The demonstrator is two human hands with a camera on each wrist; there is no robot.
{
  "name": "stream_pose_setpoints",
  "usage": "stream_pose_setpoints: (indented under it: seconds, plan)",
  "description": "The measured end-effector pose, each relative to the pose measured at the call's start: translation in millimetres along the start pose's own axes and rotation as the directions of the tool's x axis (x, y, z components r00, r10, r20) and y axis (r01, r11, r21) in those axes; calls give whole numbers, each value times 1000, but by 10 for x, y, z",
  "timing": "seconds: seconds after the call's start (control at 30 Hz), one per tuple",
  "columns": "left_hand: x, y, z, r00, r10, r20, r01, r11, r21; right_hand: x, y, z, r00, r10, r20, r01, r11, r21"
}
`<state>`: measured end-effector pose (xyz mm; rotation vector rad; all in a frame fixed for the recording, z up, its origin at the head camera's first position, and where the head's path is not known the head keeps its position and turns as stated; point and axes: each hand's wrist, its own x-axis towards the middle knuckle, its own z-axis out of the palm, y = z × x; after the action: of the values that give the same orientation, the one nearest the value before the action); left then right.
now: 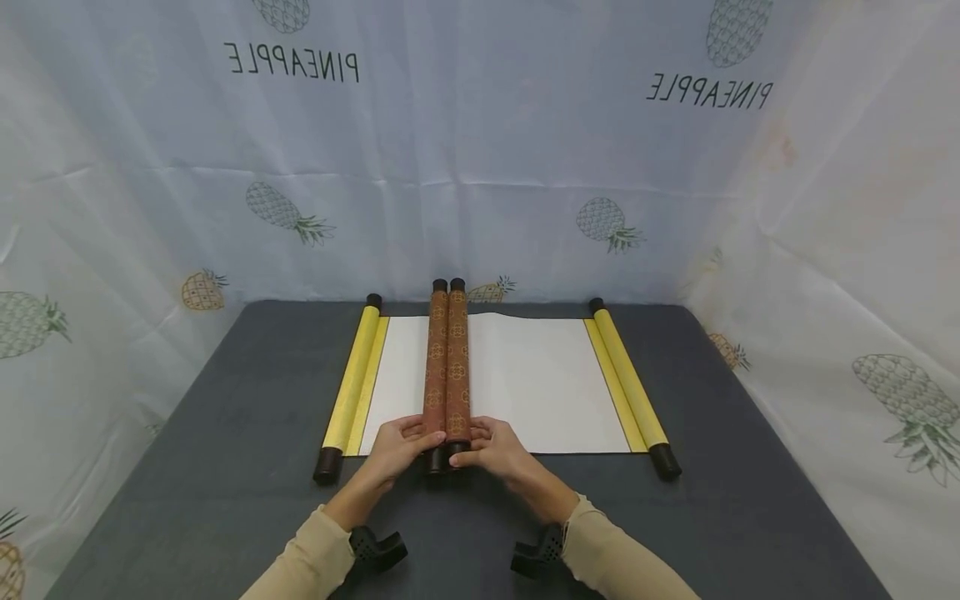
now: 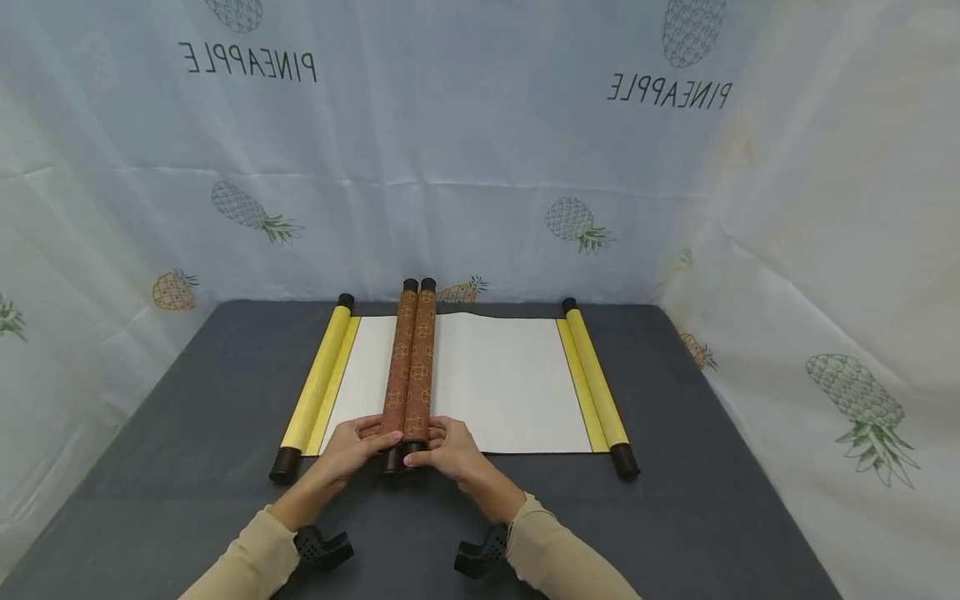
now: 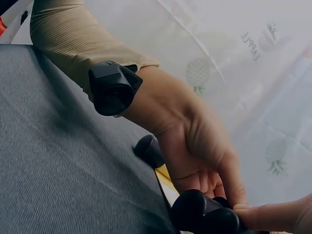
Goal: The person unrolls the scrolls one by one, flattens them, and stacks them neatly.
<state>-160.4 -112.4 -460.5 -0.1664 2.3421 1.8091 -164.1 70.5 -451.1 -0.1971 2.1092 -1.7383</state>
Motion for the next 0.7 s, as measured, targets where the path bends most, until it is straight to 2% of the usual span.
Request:
stream_pose_setpoints:
  seconds: [0.23, 0.5, 0.7]
  plan:
    - [82, -33, 158, 999, -16, 30, 15, 1000, 26, -30, 94, -118, 999, 45, -28, -45, 999, -16]
    - [106, -25, 203, 1000, -9, 25, 7, 999, 43, -8, 135, -165, 998, 66, -9, -66, 998, 3]
    - [133, 12, 222, 999, 42, 25, -45, 990, 131, 20, 163, -221, 997, 83, 3, -82, 996, -30]
